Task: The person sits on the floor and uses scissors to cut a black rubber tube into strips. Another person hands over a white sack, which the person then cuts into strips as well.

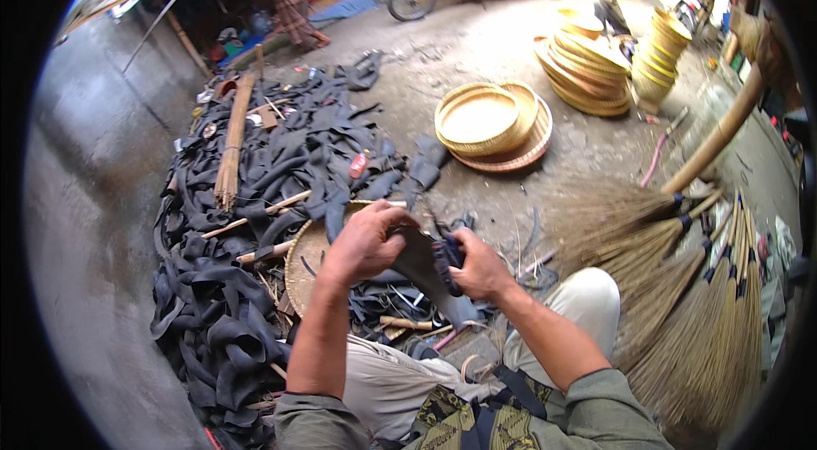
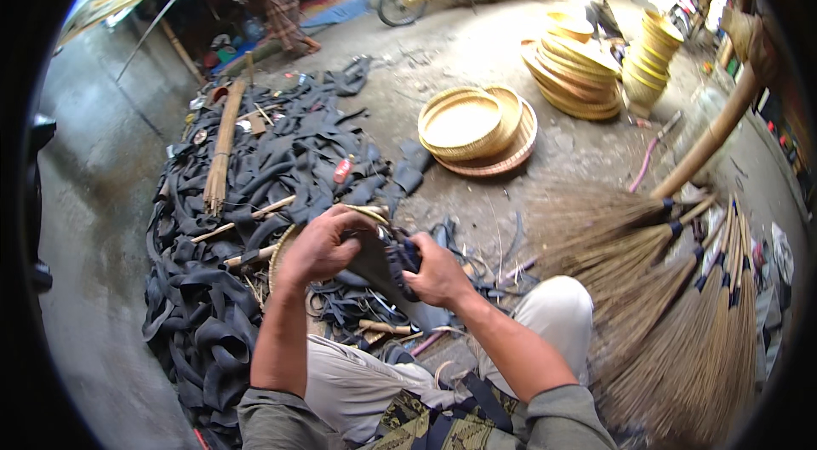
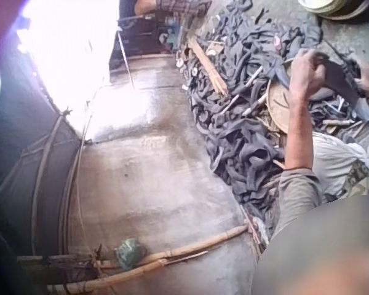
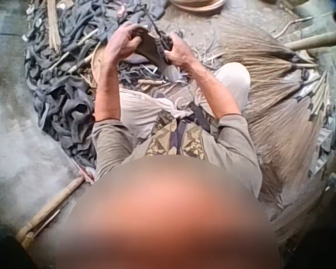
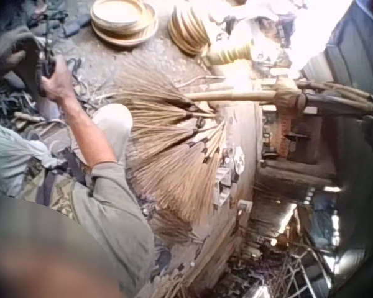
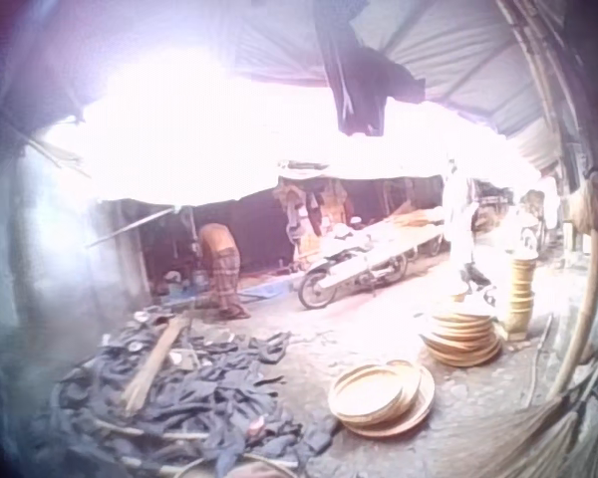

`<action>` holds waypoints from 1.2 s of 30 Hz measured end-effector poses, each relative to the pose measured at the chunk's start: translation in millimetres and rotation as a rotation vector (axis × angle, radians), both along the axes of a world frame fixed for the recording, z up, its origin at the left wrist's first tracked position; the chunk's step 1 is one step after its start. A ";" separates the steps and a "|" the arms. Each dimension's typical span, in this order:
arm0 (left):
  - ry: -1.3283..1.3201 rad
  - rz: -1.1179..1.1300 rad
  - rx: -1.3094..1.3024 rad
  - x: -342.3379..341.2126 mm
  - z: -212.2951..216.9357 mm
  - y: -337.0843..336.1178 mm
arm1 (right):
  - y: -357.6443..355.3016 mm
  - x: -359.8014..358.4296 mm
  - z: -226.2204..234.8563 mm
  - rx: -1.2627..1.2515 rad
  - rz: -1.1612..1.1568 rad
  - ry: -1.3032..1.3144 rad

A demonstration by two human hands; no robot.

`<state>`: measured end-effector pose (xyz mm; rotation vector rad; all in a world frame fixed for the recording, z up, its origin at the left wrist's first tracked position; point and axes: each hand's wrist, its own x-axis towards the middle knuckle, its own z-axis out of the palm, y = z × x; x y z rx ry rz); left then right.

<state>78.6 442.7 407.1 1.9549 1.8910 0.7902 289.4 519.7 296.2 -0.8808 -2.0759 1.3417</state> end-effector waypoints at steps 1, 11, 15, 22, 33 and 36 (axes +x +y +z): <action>-0.022 0.132 0.176 3.1 -10.0 -3.2 | 0.2 0.8 6.8 -0.015 -0.046 -0.055; -0.437 0.004 0.018 58.3 -103.3 -35.6 | 13.6 8.7 69.9 -0.579 -0.282 0.613; -0.373 0.048 -0.110 52.2 -113.9 -21.4 | 38.4 4.1 74.5 -0.580 -0.223 0.736; -1.362 0.089 -0.118 33.1 -137.6 -4.3 | 63.4 19.1 31.4 -0.599 -0.320 0.346; -1.701 0.466 0.136 -10.3 -140.1 2.1 | 11.2 4.4 -22.2 -0.642 0.085 -0.069; -1.754 0.467 0.186 -19.3 -134.2 -3.5 | 6.2 5.3 -11.0 -0.657 0.188 -0.104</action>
